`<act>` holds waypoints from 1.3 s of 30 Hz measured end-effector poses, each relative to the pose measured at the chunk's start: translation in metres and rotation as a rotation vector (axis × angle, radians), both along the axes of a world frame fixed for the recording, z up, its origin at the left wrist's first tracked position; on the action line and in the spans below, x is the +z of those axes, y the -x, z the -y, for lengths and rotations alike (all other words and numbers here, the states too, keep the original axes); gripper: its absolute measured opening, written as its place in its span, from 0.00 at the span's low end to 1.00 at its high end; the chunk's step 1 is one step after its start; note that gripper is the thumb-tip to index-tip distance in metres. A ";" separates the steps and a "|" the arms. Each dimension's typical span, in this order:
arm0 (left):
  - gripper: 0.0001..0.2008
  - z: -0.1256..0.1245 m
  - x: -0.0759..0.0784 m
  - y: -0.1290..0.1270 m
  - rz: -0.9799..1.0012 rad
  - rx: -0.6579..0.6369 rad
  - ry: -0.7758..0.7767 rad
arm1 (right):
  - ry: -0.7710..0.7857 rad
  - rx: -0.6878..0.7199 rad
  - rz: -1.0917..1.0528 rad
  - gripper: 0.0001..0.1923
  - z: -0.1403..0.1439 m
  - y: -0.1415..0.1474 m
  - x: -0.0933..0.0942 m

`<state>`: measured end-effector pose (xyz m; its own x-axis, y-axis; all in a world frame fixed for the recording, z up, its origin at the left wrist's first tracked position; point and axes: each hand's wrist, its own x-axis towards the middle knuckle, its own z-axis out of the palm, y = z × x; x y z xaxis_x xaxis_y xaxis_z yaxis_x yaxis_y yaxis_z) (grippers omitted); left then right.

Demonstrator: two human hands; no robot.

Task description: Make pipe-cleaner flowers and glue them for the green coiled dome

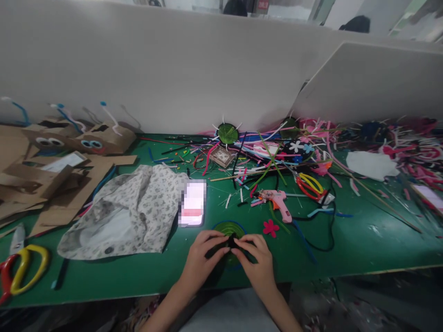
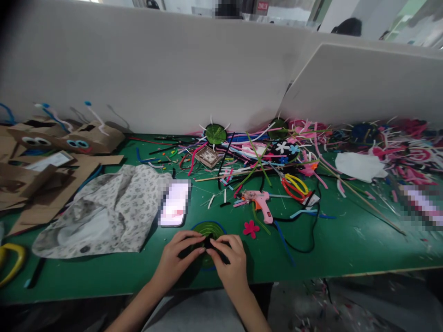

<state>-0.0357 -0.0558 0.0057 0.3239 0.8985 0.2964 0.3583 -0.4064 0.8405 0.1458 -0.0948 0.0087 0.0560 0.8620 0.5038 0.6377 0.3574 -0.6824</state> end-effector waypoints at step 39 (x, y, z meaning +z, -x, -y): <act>0.20 0.002 -0.001 0.023 -0.291 0.099 -0.025 | 0.121 -0.060 0.047 0.05 -0.016 -0.015 0.029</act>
